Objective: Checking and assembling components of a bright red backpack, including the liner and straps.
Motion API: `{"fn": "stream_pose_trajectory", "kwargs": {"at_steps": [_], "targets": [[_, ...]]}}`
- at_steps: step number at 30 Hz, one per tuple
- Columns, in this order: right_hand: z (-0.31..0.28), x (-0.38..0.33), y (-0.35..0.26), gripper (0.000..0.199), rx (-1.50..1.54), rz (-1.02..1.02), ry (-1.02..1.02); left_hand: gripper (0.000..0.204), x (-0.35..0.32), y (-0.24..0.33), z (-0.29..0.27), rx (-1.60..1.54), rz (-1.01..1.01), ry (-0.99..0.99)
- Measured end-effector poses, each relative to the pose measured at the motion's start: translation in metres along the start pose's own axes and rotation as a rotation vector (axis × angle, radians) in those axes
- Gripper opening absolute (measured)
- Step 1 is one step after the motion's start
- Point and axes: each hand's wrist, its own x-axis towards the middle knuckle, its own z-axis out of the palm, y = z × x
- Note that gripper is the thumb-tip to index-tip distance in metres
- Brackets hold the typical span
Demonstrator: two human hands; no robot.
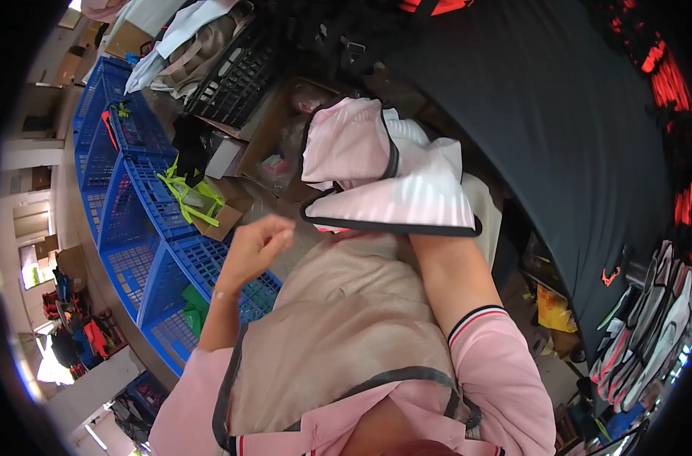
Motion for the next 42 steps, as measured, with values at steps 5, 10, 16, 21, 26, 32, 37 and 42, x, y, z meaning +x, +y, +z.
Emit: {"fn": "stream_pose_trajectory", "kwargs": {"at_steps": [5, 10, 16, 21, 26, 32, 37, 42], "targets": [[0.095, -0.095, 0.132, 0.079, -0.511, -0.061, 0.330, 0.066, 0.006, 0.097, 0.089, 0.607, 0.679, 0.436], [0.070, 0.074, 0.100, 0.066, -1.369, -0.404, 0.818, 0.030, 0.122, 0.088, 0.037, 0.576, 0.926, 0.664], [0.135, 0.082, 0.150, 0.032, -2.612, 0.413, 0.758, 0.059, 0.161, 0.030, -0.049, 0.586, 0.245, 0.761], [0.215, 0.078, 0.175, 0.013, -2.351, 0.281, 1.052, 0.057, 0.181, 0.019, -0.066, 0.598, -0.079, 0.646], [0.268, 0.068, 0.194, 0.006, -2.338, -0.130, 0.871, 0.038, 0.199, 0.007, -0.103, 1.041, 0.019, 0.573], [0.337, 0.045, 0.196, 0.017, -2.320, -0.119, 0.620, 0.040, 0.197, -0.017, -0.170, 1.074, -0.144, 0.629], [0.355, 0.042, 0.185, 0.015, -2.571, -0.017, 0.289, 0.049, 0.179, -0.047, -0.174, 0.885, -0.220, 0.644], [0.356, 0.059, 0.165, 0.014, -2.671, 0.133, 0.100, 0.032, 0.092, 0.125, -0.137, 0.205, 0.622, 0.559]]}}
